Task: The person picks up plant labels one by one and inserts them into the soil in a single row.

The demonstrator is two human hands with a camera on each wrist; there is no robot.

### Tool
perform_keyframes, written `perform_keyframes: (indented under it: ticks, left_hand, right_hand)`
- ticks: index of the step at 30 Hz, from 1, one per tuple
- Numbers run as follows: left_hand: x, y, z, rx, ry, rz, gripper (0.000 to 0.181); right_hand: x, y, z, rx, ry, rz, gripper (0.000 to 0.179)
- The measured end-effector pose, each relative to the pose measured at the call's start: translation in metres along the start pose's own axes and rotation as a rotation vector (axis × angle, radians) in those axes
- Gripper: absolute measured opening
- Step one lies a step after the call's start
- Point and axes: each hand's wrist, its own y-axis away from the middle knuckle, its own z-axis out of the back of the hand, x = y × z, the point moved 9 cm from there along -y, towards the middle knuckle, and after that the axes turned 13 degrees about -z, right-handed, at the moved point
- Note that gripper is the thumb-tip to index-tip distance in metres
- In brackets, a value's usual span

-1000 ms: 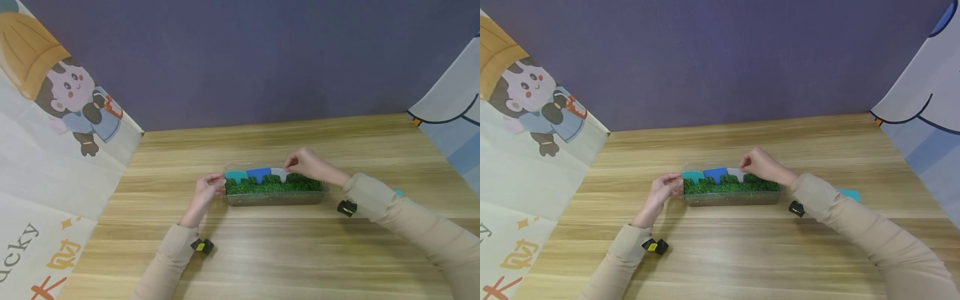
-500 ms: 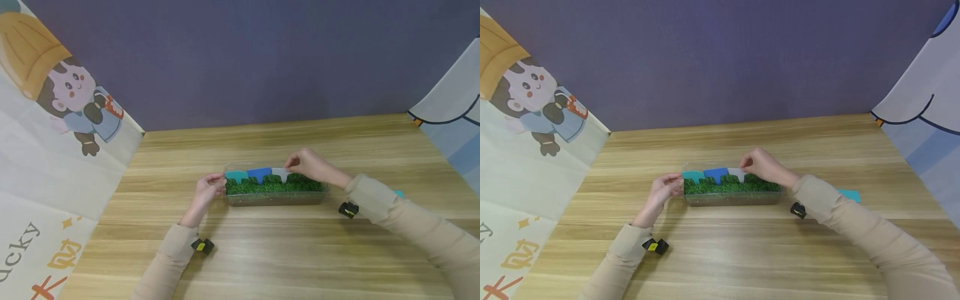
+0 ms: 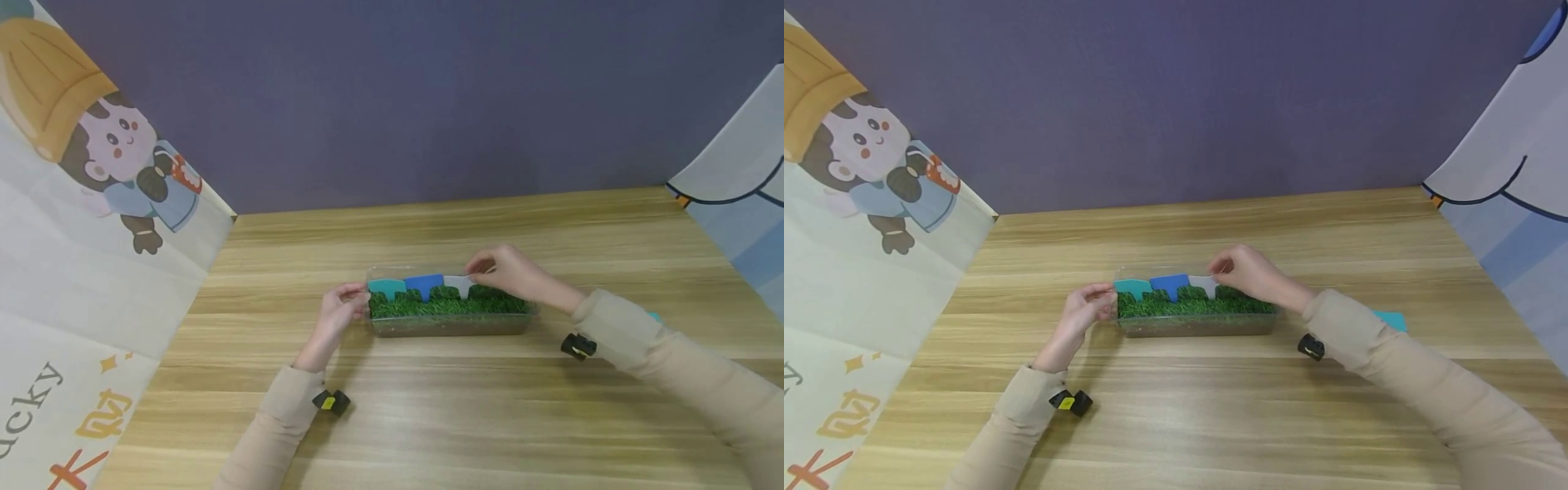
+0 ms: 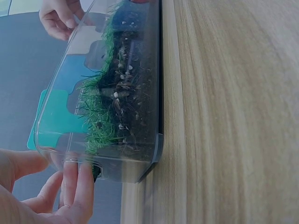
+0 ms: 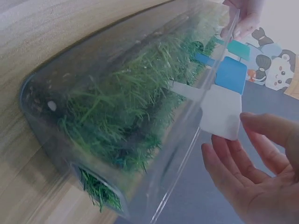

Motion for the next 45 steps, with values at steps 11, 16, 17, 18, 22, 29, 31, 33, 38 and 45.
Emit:
perform_keyframes:
  ticks: [11, 16, 17, 18, 22, 29, 31, 33, 38, 45]
  left_hand:
    - [-0.001, 0.000, 0.000, -0.003, 0.005, -0.001, 0.028]
    - [-0.002, 0.000, 0.001, 0.004, -0.007, -0.004, 0.029]
    - [-0.002, 0.000, 0.001, 0.002, -0.006, -0.001, 0.029]
    - [-0.002, 0.000, 0.001, 0.003, -0.007, -0.001, 0.029]
    - [-0.002, 0.000, 0.001, 0.004, -0.009, 0.000, 0.029]
    - [-0.001, 0.000, 0.001, 0.003, -0.009, 0.002, 0.029]
    - [-0.001, 0.000, 0.001, 0.001, -0.008, 0.005, 0.029]
    - [-0.001, 0.000, 0.002, -0.001, -0.009, 0.004, 0.029]
    - [-0.001, 0.000, 0.001, -0.003, -0.007, -0.002, 0.028]
    - [0.000, 0.001, 0.002, -0.002, -0.009, 0.011, 0.029]
  right_hand:
    - [-0.001, 0.013, 0.012, -0.009, -0.024, 0.028, 0.022]
    - [-0.006, 0.017, 0.018, -0.016, -0.037, 0.022, 0.023]
    - [-0.007, 0.018, 0.018, -0.017, -0.034, 0.020, 0.024]
    - [-0.009, 0.018, 0.019, -0.017, -0.034, 0.021, 0.024]
    - [-0.013, 0.022, 0.022, -0.014, -0.030, 0.025, 0.025]
    - [-0.018, 0.032, 0.031, -0.013, -0.039, 0.022, 0.026]
    - [-0.021, 0.035, 0.034, -0.012, -0.040, 0.020, 0.026]
    - [-0.025, 0.038, 0.036, -0.009, -0.035, 0.013, 0.025]
    - [-0.035, 0.044, 0.044, -0.022, -0.010, 0.001, 0.025]
    - [-0.050, 0.049, 0.053, -0.048, 0.008, -0.025, 0.025]
